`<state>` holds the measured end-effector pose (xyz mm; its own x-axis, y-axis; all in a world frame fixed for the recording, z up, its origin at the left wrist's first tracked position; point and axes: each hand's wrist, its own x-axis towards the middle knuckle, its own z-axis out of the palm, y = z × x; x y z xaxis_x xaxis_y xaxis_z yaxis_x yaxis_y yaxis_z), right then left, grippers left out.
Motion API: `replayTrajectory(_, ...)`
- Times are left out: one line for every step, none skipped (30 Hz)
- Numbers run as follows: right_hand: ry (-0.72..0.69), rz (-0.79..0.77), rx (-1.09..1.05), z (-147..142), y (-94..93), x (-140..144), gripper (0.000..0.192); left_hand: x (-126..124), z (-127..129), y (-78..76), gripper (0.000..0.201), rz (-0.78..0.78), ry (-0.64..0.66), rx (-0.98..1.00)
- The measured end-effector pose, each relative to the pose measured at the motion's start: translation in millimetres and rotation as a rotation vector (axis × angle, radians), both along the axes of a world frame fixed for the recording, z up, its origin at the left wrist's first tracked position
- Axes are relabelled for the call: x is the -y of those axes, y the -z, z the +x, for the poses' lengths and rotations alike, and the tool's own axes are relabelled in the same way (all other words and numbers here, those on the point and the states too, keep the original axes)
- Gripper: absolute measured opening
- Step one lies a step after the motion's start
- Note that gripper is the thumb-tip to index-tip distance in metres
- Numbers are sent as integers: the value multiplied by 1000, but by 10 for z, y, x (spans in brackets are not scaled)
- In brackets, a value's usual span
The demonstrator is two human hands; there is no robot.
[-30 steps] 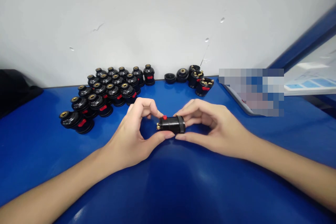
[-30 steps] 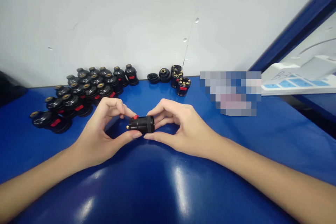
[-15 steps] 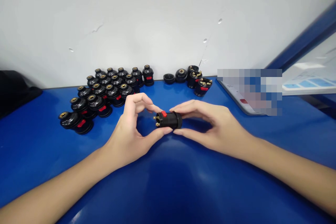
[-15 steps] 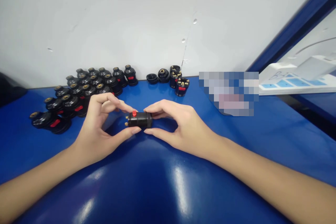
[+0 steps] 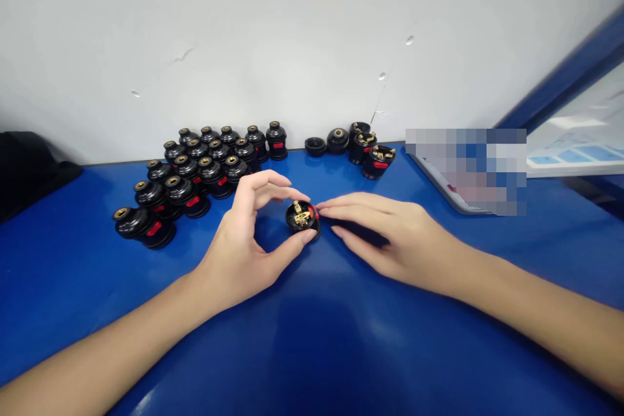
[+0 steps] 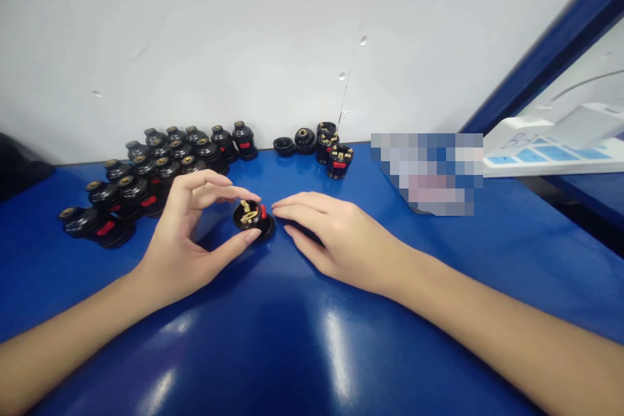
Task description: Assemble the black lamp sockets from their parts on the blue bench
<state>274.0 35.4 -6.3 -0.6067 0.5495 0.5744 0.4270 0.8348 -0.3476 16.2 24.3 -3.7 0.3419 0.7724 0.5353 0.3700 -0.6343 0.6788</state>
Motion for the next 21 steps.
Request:
replayTrajectory(17,15,5,4,-9,-4,36,-1,-5,4,63,-7,9,-11)
replayTrajectory(36,30,8,8,-19,-7,35,-2,-10,7,63,-13,19,-20)
replayTrajectory(54,44,10,13,-30,-11,34,-3,-15,10,62,-24,28,-30)
replayTrajectory(70,55,13,17,-39,-15,34,-4,-19,11,62,-33,36,-38)
replayTrajectory(85,66,18,22,-47,-20,34,-4,-23,11,61,-41,39,-43)
replayTrajectory(100,75,26,28,-54,-27,33,-4,-25,10,61,-43,31,-49)
replayTrajectory(113,85,36,34,-60,-35,33,-4,-26,8,60,-37,10,-63)
replayTrajectory(126,96,50,42,-66,-45,33,-4,-28,6,60,-23,-21,-84)
replayTrajectory(141,106,66,51,-74,-57,32,-5,-29,3,60,-11,-55,-108)
replayTrajectory(158,119,83,62,-84,-70,30,-7,-31,0,60,-7,-87,-132)
replayTrajectory(172,132,102,75,-99,-83,29,-11,-33,-2,59,-13,-113,-153)
replayTrajectory(185,142,121,90,-119,-97,27,-17,-37,-2,58,-26,-131,-169)
replayTrajectory(200,149,141,106,-145,-110,25,-24,-41,-2,56,-44,-140,-179)
replayTrajectory(217,154,158,123,-175,-122,25,-31,-46,-1,54,-60,-146,-181)
replayTrajectory(241,160,170,141,-209,-134,24,-39,-50,2,51,-73,-147,-181)
replayTrajectory(271,167,176,159,-245,-147,23,-45,-55,4,50,-82,-142,-173)
replayTrajectory(309,177,174,176,-281,-162,22,-50,-60,7,49,-93,-125,-161)
replayTrajectory(344,189,169,191,-316,-182,22,-53,-64,9,50,-106,-102,-147)
replayTrajectory(372,202,161,204,-349,-210,22,-54,-68,10,51,-118,-75,-137)
replayTrajectory(392,216,150,214,-378,-246,22,-55,-72,10,50,-127,-49,-136)
replayTrajectory(406,226,142,221,-404,-293,23,-55,-75,9,49,-136,-26,-144)
